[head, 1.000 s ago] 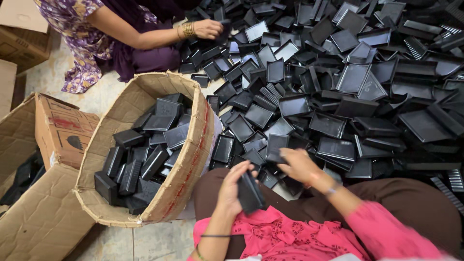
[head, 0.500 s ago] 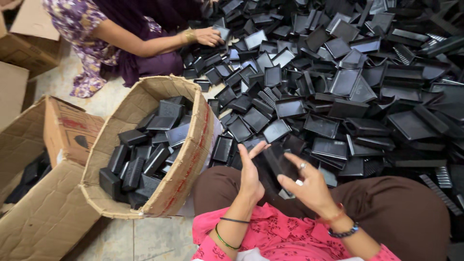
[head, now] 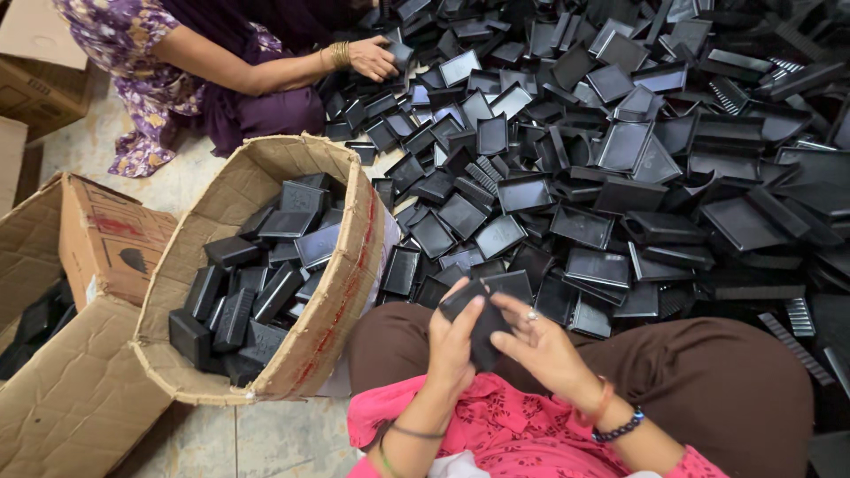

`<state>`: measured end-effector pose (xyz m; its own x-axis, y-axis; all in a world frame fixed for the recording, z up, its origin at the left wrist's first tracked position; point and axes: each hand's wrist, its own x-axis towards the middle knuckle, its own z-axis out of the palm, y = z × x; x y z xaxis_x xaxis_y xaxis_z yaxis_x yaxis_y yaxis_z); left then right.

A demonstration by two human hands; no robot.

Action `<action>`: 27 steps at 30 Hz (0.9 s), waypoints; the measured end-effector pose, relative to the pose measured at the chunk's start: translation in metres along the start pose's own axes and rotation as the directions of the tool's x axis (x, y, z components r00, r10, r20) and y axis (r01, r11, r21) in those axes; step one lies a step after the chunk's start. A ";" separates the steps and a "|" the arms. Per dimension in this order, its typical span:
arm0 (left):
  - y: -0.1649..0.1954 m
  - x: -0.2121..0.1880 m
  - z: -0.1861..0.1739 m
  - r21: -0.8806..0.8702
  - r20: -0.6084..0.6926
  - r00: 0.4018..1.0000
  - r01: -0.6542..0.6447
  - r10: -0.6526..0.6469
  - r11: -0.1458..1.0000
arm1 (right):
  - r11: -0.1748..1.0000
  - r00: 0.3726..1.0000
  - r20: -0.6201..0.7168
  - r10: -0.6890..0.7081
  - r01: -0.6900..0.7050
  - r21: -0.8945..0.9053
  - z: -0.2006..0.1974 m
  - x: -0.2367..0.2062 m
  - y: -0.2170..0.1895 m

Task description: The person sits on the floor among a large pile of black plastic boxes, picks them up one at a time, turns them over in their hands, and places selected ones into a cardboard basket beside them. Other people nearby sort the same pile at the same time.

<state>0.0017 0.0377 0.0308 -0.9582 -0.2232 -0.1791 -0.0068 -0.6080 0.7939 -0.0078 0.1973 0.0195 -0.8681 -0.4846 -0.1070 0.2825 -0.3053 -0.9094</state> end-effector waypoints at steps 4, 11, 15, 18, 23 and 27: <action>0.008 -0.018 -0.011 -0.023 -0.047 0.998 0.036 -0.037 0.999 | 0.961 0.969 0.016 0.248 -0.248 0.119 0.010 -0.004 0.021; 0.116 0.018 -0.052 -0.273 -0.340 0.860 -0.477 0.380 0.836 | 0.389 0.977 0.078 -0.198 0.151 -0.909 -0.034 0.095 0.036; 0.089 0.039 -0.076 -0.519 -0.171 0.984 -0.050 -0.047 0.853 | -0.270 0.957 0.175 -0.232 0.109 -0.957 -0.079 0.131 0.045; 0.006 0.035 -0.068 -0.458 0.235 0.971 0.155 -0.049 0.875 | -0.006 0.969 0.096 -0.227 0.097 -0.995 -0.077 0.100 0.051; -0.056 0.028 -0.041 -0.151 -0.251 0.917 0.278 -0.309 0.949 | 0.559 0.998 0.059 -0.011 0.055 -0.827 -0.025 0.037 0.023; 0.013 0.058 -0.051 -0.256 -0.285 0.959 -0.081 0.005 0.963 | 0.823 0.989 -0.086 -0.124 0.054 -0.566 0.002 0.082 0.013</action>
<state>-0.0390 -0.0218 0.0009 -0.8371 -0.4341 -0.3328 0.1446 -0.7624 0.6308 -0.0743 0.1524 -0.0007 -0.9285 -0.3704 -0.0278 -0.0449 0.1865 -0.9814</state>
